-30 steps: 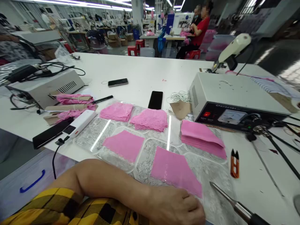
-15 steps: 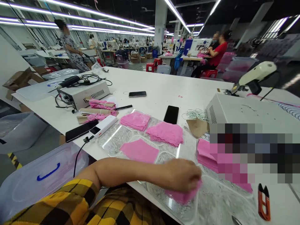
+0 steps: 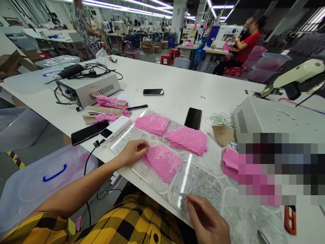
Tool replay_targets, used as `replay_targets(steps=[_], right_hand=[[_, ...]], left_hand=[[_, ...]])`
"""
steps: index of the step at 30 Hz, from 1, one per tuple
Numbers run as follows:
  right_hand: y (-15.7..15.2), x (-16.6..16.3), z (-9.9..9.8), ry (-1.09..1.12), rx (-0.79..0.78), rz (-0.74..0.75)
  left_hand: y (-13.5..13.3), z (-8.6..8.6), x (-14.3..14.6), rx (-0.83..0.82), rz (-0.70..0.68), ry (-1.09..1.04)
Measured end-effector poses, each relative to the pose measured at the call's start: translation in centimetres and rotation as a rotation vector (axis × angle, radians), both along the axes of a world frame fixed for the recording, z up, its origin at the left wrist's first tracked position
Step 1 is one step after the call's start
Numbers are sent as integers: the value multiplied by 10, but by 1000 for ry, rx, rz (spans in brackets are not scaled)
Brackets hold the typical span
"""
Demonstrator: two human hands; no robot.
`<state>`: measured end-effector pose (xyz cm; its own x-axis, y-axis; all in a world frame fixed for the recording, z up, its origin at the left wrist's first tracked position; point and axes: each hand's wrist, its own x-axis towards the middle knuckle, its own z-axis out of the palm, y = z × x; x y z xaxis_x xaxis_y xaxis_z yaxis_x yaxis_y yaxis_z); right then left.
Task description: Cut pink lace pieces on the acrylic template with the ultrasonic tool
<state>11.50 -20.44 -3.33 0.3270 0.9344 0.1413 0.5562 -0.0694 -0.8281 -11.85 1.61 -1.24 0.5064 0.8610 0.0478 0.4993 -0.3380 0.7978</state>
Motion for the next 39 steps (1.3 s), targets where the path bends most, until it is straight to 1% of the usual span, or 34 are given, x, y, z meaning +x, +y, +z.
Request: replay_targets(steps=[2, 5, 9, 12, 15, 18, 21, 24, 27, 28, 30, 32, 34, 35, 37, 39], right_hand=[[28, -12, 5, -58, 125, 85], [54, -25, 11, -172, 218, 189], [65, -31, 8, -374, 268, 262], [71, -30, 1, -486, 305, 292], [76, -30, -6, -531, 351, 308], [80, -29, -6, -469, 318, 344], [90, -24, 9, -304, 161, 359], [115, -12, 35, -194, 24, 361], [159, 2, 62, -177, -76, 385], [176, 6, 69, -187, -70, 373], [212, 13, 80, -228, -2, 311], [243, 14, 88, -250, 65, 272], [266, 10, 90, -267, 138, 251], [273, 5, 88, -275, 169, 256], [282, -6, 77, -294, 203, 304], [283, -16, 61, -305, 192, 381]], left_hand=[[-3, -3, -3, 23, -1, 5], [-6, -4, -8, 68, -41, 24], [-7, 2, -25, 135, -125, 41], [-2, 3, -42, 232, -281, 61], [5, -3, -51, 313, -413, 128], [10, -8, -50, 341, -459, 167], [19, -1, -43, 332, -480, 170], [42, 16, -33, 309, -496, 159], [84, 35, -18, 304, -449, 159], [100, 41, -13, 309, -419, 164], [132, 52, -4, 330, -353, 170], [157, 62, -2, 371, -289, 162], [172, 68, -7, 411, -256, 160], [175, 67, -12, 427, -254, 164], [177, 61, -25, 444, -275, 185], [174, 50, -40, 436, -324, 220]])
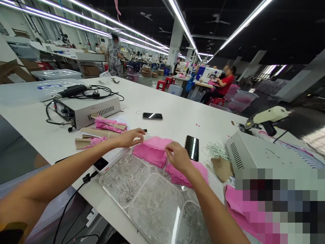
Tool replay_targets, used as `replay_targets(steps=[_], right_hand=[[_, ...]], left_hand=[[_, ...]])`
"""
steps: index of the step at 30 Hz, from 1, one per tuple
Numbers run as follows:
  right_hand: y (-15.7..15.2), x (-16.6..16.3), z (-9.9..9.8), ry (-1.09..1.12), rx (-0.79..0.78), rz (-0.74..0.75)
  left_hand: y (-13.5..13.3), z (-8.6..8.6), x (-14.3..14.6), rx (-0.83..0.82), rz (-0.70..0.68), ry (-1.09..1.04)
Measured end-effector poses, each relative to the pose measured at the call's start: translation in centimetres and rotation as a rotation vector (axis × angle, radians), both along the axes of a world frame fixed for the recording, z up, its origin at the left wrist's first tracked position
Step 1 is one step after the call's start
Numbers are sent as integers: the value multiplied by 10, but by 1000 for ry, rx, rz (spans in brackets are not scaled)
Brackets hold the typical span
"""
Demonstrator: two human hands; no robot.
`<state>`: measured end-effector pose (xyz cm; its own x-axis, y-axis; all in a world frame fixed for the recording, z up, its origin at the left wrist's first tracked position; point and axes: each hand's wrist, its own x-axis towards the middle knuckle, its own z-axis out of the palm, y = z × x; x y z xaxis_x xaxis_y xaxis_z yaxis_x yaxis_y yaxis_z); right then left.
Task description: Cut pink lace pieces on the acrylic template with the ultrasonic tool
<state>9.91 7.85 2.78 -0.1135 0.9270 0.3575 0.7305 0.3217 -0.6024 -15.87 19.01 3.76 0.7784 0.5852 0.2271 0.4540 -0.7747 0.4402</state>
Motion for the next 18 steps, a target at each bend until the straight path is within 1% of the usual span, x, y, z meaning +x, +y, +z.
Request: replay_targets(steps=[2, 3, 5, 6, 7, 9, 12, 14, 16, 18], right_hand=[[-5, -3, -16, -2, -34, 41], [-9, 0, -23, 7, -45, 33], [-22, 12, -31, 35, -53, -35], [-29, 21, -33, 48, -55, -82], [-37, 30, -33, 57, -61, -126], [-54, 47, -33, 56, -88, -164], [-73, 59, -34, 30, -139, -142], [-81, 60, -37, 12, -161, -116], [-83, 59, -40, -4, -173, -103], [-83, 58, -43, -14, -175, -99]], left_hand=[[-4, -11, -10, -6, -39, 37], [-7, -15, -12, -2, -51, 45], [-16, -20, -8, 18, -69, 38], [-22, -21, -1, 32, -83, 28], [-29, -22, 9, 45, -107, 19], [-45, -24, 37, 66, -189, 12], [-68, -34, 83, 98, -329, 23], [-79, -43, 108, 121, -381, 25], [-84, -51, 123, 140, -404, 27], [-85, -56, 130, 158, -401, 30]])
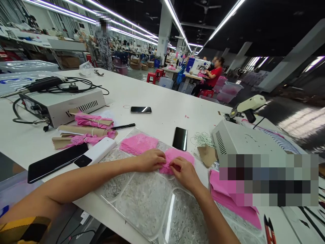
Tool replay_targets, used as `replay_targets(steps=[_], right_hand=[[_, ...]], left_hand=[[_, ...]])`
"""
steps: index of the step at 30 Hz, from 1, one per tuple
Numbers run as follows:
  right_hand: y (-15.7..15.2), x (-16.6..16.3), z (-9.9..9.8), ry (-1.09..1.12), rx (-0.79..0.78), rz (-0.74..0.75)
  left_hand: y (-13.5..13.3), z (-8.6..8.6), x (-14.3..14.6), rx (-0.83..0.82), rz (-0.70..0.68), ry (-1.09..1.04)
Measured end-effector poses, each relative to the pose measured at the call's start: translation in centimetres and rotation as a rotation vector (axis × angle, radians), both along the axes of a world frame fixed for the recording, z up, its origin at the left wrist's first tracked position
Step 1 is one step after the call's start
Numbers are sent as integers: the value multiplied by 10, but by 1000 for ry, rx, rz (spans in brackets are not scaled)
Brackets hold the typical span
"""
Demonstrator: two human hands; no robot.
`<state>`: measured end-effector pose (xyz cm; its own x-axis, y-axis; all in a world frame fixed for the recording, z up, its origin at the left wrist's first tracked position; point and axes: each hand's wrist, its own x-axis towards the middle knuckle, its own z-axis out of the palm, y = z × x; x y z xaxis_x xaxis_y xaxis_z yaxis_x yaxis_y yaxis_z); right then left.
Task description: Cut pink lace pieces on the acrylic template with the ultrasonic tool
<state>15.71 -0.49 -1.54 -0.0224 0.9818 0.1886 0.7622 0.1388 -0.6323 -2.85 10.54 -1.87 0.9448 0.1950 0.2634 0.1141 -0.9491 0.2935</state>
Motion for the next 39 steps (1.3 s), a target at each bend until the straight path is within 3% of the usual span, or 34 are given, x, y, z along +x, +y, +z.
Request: replay_targets(steps=[15, 20, 23, 26, 27, 30, 32, 35, 39], right_hand=[[5, -2, -10, 118, 55, -47], [0, -5, 4, 194, 74, -76], [-24, -23, 22, 220, 13, 35], [-47, -38, 31, 180, -202, 356], [-50, -38, 29, 146, -199, 323], [-47, -20, 16, 76, -55, -9], [-40, -3, 4, 34, -6, -143], [-35, 11, -8, -32, 31, -223], [-37, 12, -13, -71, 53, -215]], left_hand=[[-4, -11, -2, 72, 43, -20], [-5, -9, -2, 39, 52, -17], [-4, -6, -3, -3, 47, -19], [-3, -3, -4, -46, 38, -16], [-2, -2, -4, -58, 40, -13], [-3, 1, -2, -84, 62, 14], [-3, 4, 0, -94, 85, 45], [-1, 7, 3, -107, 123, 99], [5, 10, 7, -121, 156, 156]])
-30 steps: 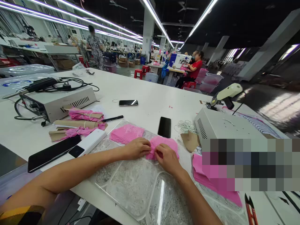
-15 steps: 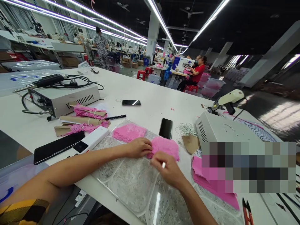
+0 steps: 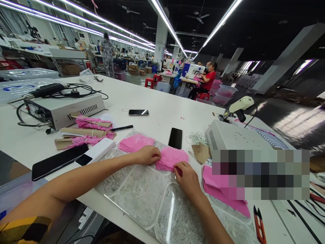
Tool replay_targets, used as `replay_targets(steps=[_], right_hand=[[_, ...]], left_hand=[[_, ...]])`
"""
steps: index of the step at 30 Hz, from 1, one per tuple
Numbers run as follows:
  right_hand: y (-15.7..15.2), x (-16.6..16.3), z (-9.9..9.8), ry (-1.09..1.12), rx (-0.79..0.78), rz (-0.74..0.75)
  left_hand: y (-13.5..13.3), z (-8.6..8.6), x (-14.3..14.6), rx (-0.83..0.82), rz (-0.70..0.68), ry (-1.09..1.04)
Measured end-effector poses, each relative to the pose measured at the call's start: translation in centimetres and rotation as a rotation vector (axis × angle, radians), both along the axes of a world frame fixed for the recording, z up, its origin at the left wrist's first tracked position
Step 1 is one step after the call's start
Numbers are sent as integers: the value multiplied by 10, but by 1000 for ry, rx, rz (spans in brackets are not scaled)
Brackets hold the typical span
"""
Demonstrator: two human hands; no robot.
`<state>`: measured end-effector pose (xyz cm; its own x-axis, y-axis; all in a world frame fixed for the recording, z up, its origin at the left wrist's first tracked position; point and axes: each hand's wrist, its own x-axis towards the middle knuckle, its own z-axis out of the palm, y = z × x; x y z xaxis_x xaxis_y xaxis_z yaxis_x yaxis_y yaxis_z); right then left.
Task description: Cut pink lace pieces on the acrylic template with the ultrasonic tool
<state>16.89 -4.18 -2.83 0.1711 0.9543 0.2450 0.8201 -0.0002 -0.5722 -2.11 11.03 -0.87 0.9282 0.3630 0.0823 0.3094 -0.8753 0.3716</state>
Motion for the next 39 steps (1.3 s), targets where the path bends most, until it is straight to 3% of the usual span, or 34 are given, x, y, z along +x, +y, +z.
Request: replay_targets(steps=[11, 16, 22, 28, 33, 39], right_hand=[[6, -5, -2, -136, 73, -152], [2, 10, -12, -157, 88, -197], [-1, 21, -18, -126, 87, -165], [-1, 23, -21, -101, 76, -180], [-1, 23, -23, -92, 74, -185], [-1, 22, -24, -73, 87, -213]], left_hand=[[-8, 20, 8, 159, 29, -17], [-11, 10, 4, 229, 38, -1], [-17, -1, 0, 157, 103, 3], [-18, -1, 1, -126, 305, -49], [-12, 4, 6, -572, 487, -123], [-20, 6, 16, -1082, 581, -253]])
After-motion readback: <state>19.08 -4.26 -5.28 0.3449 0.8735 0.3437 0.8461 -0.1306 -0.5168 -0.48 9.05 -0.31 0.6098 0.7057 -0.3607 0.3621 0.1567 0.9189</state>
